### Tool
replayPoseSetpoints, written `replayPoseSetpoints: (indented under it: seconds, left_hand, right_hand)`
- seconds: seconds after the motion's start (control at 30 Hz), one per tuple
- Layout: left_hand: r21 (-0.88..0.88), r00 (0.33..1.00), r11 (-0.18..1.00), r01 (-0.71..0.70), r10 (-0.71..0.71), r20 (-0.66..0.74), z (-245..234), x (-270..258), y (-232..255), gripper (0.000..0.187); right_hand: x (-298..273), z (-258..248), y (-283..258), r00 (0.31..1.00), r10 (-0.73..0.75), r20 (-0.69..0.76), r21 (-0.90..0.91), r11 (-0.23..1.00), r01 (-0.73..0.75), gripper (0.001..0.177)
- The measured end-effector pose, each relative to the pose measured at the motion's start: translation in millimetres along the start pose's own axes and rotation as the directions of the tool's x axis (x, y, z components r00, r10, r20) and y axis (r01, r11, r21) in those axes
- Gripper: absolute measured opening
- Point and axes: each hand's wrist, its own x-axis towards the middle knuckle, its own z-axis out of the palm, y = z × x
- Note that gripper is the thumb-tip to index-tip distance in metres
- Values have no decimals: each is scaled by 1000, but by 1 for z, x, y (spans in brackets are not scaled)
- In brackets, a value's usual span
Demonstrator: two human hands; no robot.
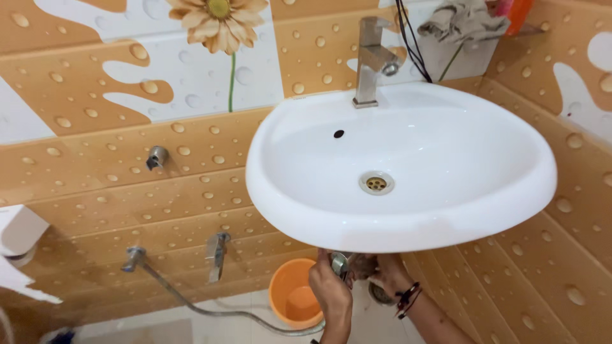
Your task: The person scrubs a metal cup with a cloth under running water, then wipes the sink faucet and basin with the same cloth. The person rinses the cloth and continues wiping the sink surface.
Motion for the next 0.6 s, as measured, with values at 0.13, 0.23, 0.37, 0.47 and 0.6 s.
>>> replayPoseSetpoints:
  seconds: [0.13,0.23,0.37,0.47,0.6]
  left_hand:
    - [-247,984,963,112,-141,-105,-13,-12,0,56]
    - [-413,971,906,90,-172,-164,-26,-26,-5,44]
    - [-517,959,855,38,-177,-222,-49,-46,19,46]
    - [-513,965,858,-16,-121,-232,-61,-54,60,49]
    - [-438,950,896,-69,-74,-302,-70,-63,105,51]
  right_hand:
    - [-58,17,1,980,71,183,145,985,-98,18]
    - [-101,37,-10,986,130,105,303,940,-156,20]
    - [-167,51,-42,965,229,126,264,930,-255,40]
    - [-209,58,-71,961,264,80,220,936,-275,53]
    - [-255,61,-88,971,189,149,202,955,-217,53]
